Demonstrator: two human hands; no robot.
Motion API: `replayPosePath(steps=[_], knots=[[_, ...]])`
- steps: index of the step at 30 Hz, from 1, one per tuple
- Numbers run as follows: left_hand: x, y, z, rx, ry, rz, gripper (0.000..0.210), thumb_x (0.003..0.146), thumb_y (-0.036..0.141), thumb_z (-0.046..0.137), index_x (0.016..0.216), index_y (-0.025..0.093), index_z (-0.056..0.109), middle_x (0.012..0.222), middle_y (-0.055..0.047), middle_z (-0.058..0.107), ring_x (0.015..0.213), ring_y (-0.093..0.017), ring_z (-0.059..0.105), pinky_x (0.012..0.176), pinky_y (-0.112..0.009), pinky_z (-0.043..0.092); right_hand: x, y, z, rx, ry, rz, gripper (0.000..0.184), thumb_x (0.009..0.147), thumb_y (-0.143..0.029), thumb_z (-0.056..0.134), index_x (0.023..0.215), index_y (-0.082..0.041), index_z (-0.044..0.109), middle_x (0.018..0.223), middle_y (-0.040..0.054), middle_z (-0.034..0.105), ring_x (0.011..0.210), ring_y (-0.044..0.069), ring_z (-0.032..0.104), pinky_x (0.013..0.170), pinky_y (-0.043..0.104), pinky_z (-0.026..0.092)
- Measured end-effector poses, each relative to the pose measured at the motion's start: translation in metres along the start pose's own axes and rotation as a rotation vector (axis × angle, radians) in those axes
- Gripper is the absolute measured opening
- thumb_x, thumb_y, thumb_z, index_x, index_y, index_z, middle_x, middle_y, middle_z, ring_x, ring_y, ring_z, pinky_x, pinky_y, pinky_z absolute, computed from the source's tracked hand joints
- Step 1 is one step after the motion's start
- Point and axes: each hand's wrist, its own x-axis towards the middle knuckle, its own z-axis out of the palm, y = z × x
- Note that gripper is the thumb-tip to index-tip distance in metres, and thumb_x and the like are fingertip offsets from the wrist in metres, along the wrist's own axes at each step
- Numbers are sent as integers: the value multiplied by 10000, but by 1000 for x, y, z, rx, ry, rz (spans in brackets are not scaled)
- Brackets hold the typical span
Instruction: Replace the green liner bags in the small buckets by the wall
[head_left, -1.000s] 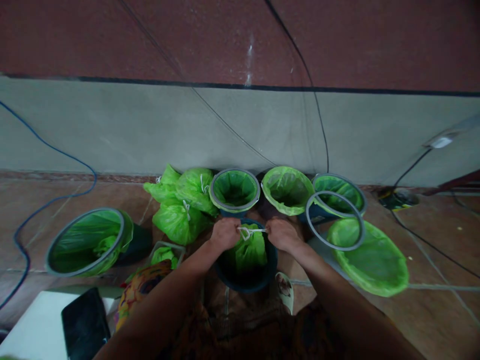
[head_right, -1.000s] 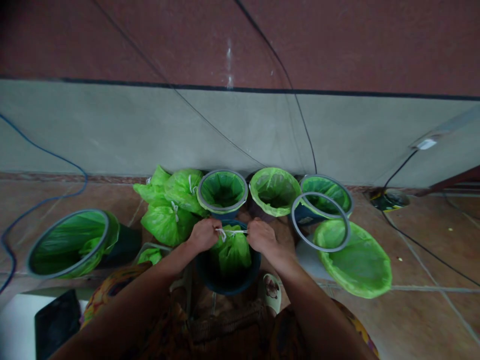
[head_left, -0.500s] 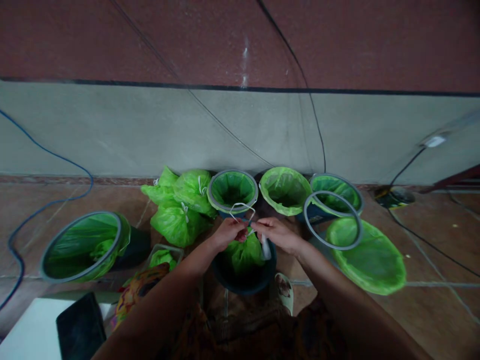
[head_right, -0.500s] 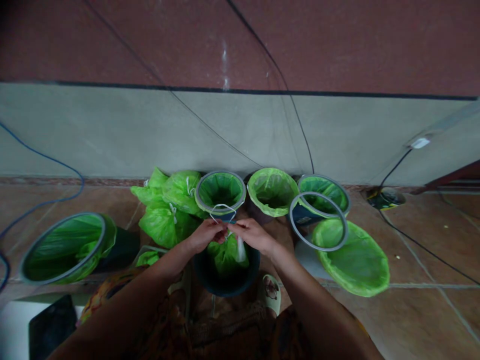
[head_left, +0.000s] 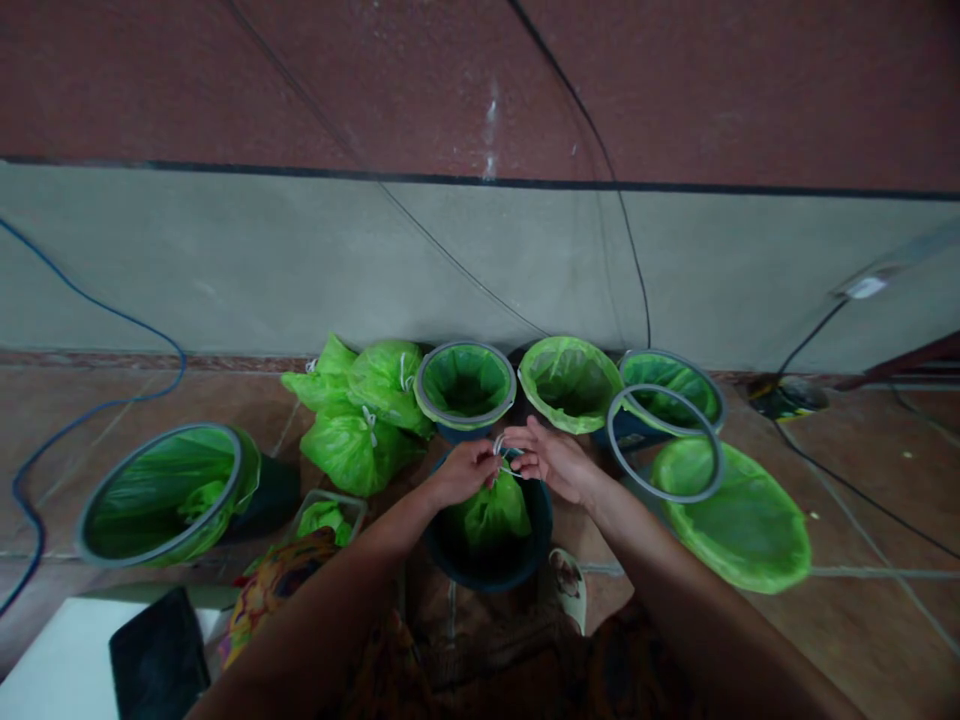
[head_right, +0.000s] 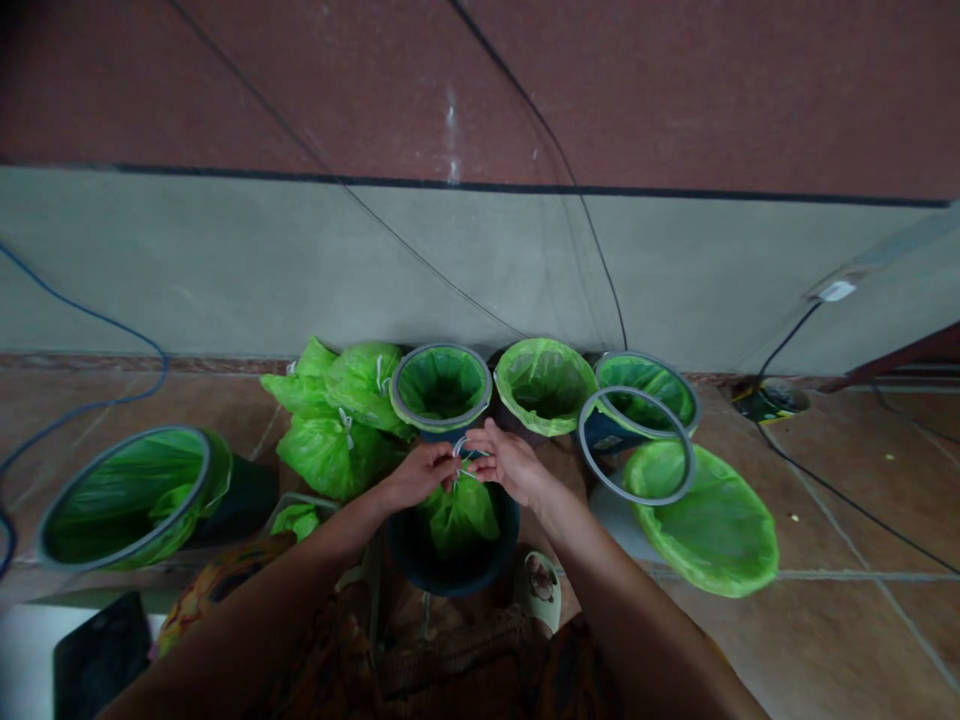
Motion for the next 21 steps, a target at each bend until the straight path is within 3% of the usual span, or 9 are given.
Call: replayPosePath(steps=[2, 7, 13, 21], knots=[[2, -3, 0, 5, 27, 11, 213, 863, 349, 515, 747, 171, 522, 541, 51, 532, 486, -96, 507, 510, -212, 381, 1, 9, 2, -71, -51, 4, 290, 800, -385, 672, 993, -170, 637, 920, 65, 696, 615, 110, 620, 525, 220, 474], [4, -9, 1, 51, 77, 39, 184, 896, 323, 460, 794, 183, 523, 563, 50, 543, 465, -91, 500, 477, -203, 375, 9, 31, 11, -188, -116, -112, 386, 632, -202, 725, 998, -199, 601, 705, -22, 658, 605, 122, 611, 572, 237, 463], [2, -3, 0, 129, 186, -32, 213, 883, 345, 492, 783, 182, 588, 492, 57, 506, 390, -85, 453, 414, -195, 325, 15, 37, 17, -278, -34, -241, 404, 610, -207, 672, 1004, -187, 586, 612, -51, 618, 536, 111, 533, 529, 234, 395], [1, -5, 2, 18, 234, -167, 269, 870, 400, 520, 815, 175, 658, 424, 64, 482, 323, -81, 409, 359, -193, 304, 13, 44, 27, -158, 53, -236, 477, 577, -276, 717, 1027, -177, 592, 705, -12, 672, 616, 150, 601, 572, 260, 430]])
